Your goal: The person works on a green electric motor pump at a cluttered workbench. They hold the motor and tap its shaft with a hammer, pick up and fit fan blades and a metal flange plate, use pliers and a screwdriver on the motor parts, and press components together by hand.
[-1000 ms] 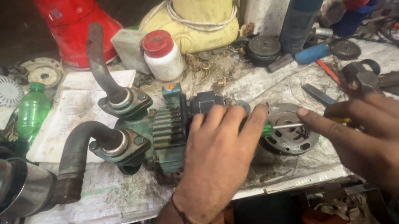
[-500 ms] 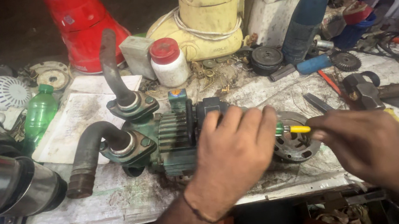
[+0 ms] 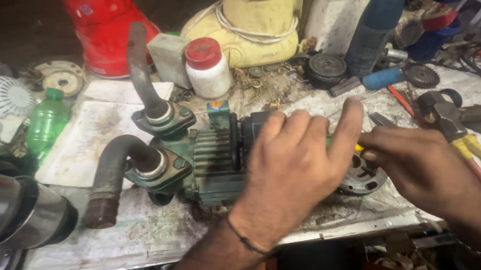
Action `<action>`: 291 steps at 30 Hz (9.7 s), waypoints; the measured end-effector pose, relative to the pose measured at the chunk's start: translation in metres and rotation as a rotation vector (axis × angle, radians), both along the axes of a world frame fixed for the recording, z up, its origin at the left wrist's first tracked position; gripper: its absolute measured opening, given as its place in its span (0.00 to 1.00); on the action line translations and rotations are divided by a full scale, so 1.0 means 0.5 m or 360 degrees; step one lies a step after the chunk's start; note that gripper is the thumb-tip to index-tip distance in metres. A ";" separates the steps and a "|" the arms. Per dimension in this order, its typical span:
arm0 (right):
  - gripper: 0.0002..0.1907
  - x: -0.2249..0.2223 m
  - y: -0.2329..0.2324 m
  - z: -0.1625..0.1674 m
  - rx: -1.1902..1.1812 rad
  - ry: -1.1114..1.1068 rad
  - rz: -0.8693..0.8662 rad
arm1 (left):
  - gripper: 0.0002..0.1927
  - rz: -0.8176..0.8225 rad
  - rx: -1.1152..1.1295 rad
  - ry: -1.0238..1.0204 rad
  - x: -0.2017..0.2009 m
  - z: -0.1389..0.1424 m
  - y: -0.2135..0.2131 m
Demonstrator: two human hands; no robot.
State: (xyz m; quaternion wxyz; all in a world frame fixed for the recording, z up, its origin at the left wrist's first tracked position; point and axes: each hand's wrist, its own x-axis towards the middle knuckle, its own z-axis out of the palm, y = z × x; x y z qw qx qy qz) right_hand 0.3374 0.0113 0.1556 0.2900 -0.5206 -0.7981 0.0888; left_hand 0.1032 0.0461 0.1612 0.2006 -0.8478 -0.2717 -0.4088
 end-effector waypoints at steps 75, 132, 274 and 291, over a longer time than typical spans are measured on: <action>0.26 -0.002 0.042 -0.122 0.0409 0.0752 0.0632 | 0.37 -0.0031 -0.0688 0.0304 -0.003 -0.048 0.045; 0.37 -0.093 0.135 -0.013 0.0560 0.0307 0.0474 | 0.32 0.0113 -0.0588 -0.0095 0.015 -0.076 0.047; 0.44 -0.005 0.050 -0.251 -0.0302 0.0495 0.0248 | 0.30 0.0031 -0.0529 -0.0090 -0.057 -0.060 0.072; 0.50 0.012 0.048 -0.243 -0.0360 0.0772 0.0072 | 0.29 0.0031 -0.0528 -0.0133 -0.057 -0.057 0.068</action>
